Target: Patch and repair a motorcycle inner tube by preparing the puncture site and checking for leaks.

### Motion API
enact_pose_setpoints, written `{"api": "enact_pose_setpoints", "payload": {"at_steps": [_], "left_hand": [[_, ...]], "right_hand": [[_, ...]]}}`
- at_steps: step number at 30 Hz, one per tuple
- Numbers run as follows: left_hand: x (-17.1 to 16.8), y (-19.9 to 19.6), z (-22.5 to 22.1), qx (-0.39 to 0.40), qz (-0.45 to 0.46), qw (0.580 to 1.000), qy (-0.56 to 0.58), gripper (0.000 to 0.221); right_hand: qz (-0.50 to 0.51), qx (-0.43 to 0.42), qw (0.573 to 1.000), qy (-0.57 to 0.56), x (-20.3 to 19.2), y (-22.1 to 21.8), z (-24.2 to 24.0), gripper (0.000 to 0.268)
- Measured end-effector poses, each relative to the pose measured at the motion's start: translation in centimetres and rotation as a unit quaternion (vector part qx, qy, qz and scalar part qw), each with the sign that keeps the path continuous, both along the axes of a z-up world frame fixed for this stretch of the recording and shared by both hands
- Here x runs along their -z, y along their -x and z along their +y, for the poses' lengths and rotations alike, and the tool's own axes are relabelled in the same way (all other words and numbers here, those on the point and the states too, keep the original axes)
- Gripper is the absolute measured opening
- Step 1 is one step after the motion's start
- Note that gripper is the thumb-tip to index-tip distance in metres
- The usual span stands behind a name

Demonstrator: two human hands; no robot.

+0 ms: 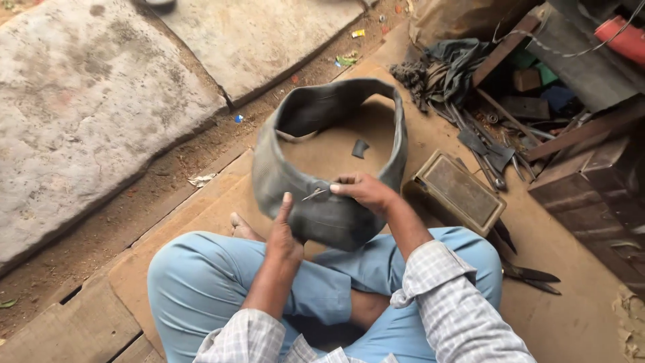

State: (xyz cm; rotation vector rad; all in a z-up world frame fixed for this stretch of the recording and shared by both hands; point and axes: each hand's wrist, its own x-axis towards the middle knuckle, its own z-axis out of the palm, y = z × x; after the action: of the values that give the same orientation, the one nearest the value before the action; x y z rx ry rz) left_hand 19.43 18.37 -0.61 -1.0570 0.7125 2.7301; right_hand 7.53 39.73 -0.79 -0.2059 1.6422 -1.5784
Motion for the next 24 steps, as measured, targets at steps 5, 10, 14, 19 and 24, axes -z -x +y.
{"api": "enact_pose_setpoints", "payload": {"at_steps": [5, 10, 14, 19, 24], "left_hand": [[1.5, 1.2, -1.1, 0.014, 0.017, 0.999, 0.036, 0.063], [4.1, 1.2, -2.0, 0.000, -0.114, 0.964, 0.241, 0.068], [3.3, 0.6, -1.4, 0.096, -0.183, 0.940, 0.272, 0.075], [3.9, 0.4, -1.2, 0.120, -0.162, 0.966, 0.164, 0.063], [7.5, 1.3, -0.6, 0.108, -0.078, 0.984, 0.120, 0.023]], "right_hand": [[-0.043, 0.094, 0.992, -0.071, 3.8, -2.7, -1.9, 0.037], [0.188, 0.091, 0.966, -0.152, 2.4, -3.4, -3.2, 0.040], [0.246, 0.067, 0.950, -0.181, 0.5, -4.8, -2.7, 0.045], [0.117, 0.052, 0.980, -0.154, 0.1, -4.6, -1.4, 0.037], [-0.061, 0.047, 0.993, -0.092, 4.7, -3.8, -0.7, 0.035]]}}
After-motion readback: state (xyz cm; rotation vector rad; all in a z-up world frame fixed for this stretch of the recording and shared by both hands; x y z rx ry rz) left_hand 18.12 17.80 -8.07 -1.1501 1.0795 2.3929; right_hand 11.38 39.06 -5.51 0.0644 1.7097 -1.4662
